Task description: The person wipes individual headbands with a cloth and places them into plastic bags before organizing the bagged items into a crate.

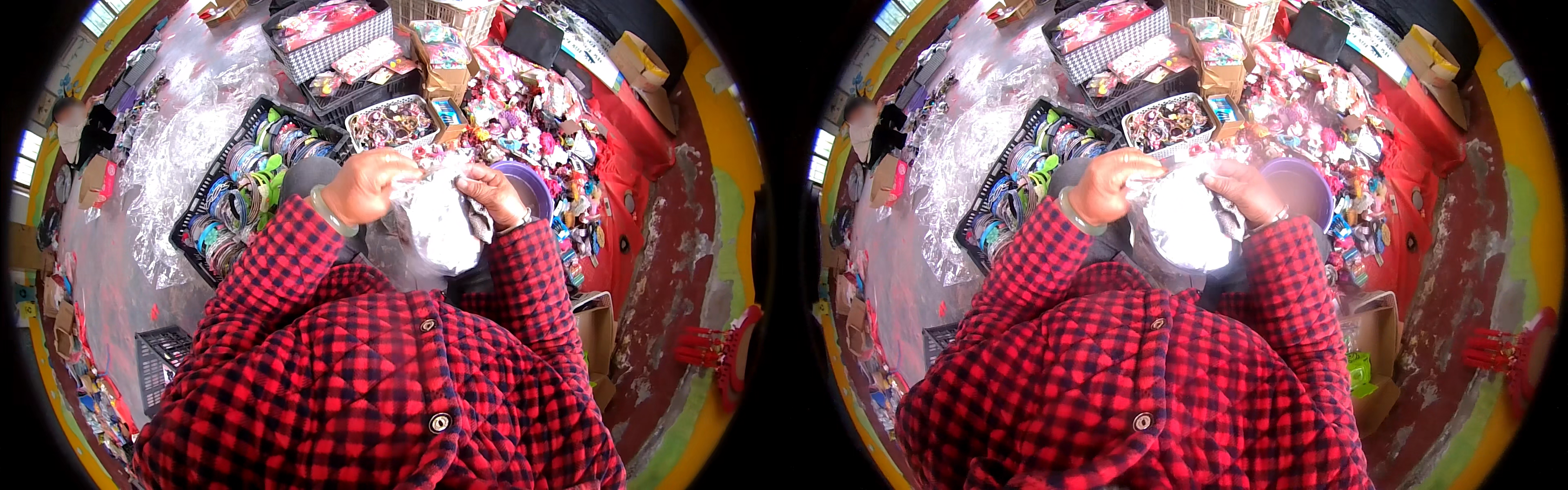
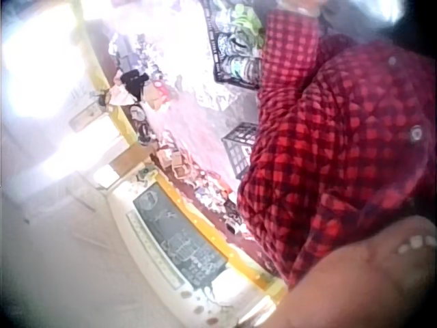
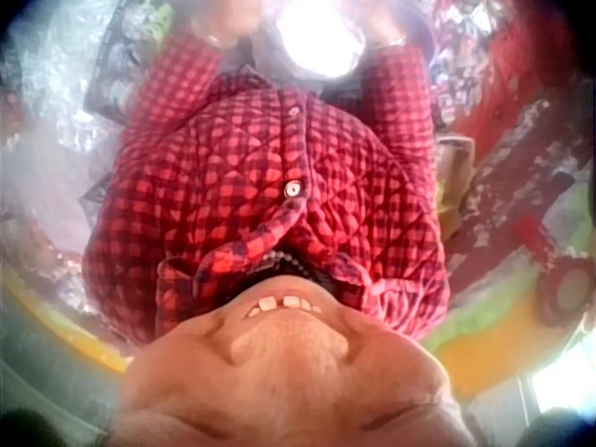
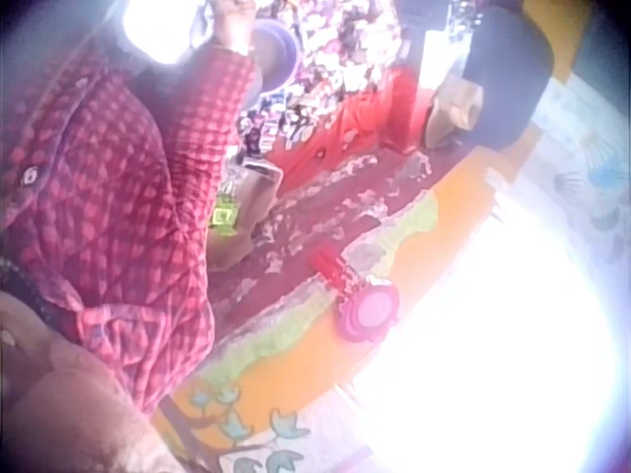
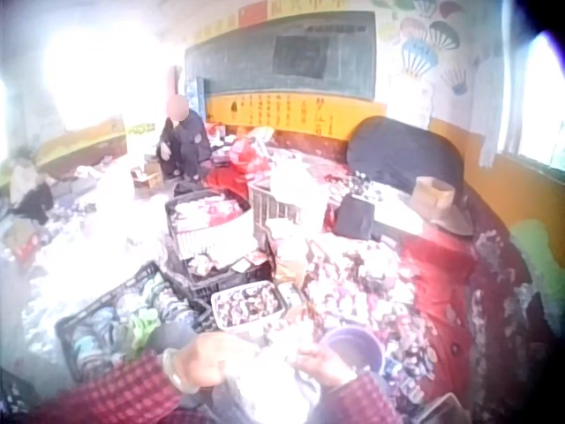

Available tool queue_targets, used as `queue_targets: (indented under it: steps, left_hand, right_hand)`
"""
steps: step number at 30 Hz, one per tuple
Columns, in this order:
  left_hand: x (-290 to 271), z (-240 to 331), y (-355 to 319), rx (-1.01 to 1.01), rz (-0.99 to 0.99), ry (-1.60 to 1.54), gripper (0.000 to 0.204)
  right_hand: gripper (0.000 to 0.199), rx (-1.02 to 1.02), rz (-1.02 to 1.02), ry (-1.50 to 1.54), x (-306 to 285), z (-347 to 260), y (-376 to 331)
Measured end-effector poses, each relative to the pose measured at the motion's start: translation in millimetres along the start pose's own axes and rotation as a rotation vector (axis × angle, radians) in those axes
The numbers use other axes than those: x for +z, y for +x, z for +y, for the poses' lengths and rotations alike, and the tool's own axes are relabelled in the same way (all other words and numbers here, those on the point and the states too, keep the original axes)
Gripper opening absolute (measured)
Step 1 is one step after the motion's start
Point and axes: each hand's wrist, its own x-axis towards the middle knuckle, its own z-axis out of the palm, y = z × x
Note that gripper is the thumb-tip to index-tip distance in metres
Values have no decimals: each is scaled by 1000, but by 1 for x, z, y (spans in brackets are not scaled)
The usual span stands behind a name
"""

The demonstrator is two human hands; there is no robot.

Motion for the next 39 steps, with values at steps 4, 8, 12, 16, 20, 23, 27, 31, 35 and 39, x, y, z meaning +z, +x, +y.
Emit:
queue_targets:
  steps: [4, 8, 12, 16, 20, 23, 27, 31, 35, 39]
  left_hand:
    - [5, -33, -22, -624, 56, -467, 21]
    - [-7, -37, -28, -905, -42, -760, 18]
    - [-4, -43, -34, -755, -51, -1064, 27]
    - [20, -34, -28, -763, 151, -1130, 28]
    - [25, -22, -22, -833, 193, -1172, 31]
    - [22, -2, -11, -781, 117, -1196, 36]
    - [30, -7, -16, -765, 253, -1377, 42]
    - [29, -7, -16, -763, 199, -1358, 42]
    - [27, -12, -20, -731, 183, -1212, 41]
    - [-7, -15, -17, -707, -37, -809, 37]
  right_hand:
    - [30, -170, 169, -79, 8, 6, 6]
    - [25, -332, 392, -109, 3, 14, 10]
    - [33, -347, 385, -116, 2, 9, 8]
    - [31, -411, 426, -200, 6, 10, 7]
    - [32, -397, 482, -296, 6, 15, 2]
    - [32, -625, 443, -469, 9, 21, 9]
    - [32, -457, 426, -343, 13, 15, 1]
    - [32, -443, 383, -270, 8, 22, 4]
    - [33, -393, 275, -233, 5, 27, 8]
    - [38, -348, 163, -403, -6, 24, 9]
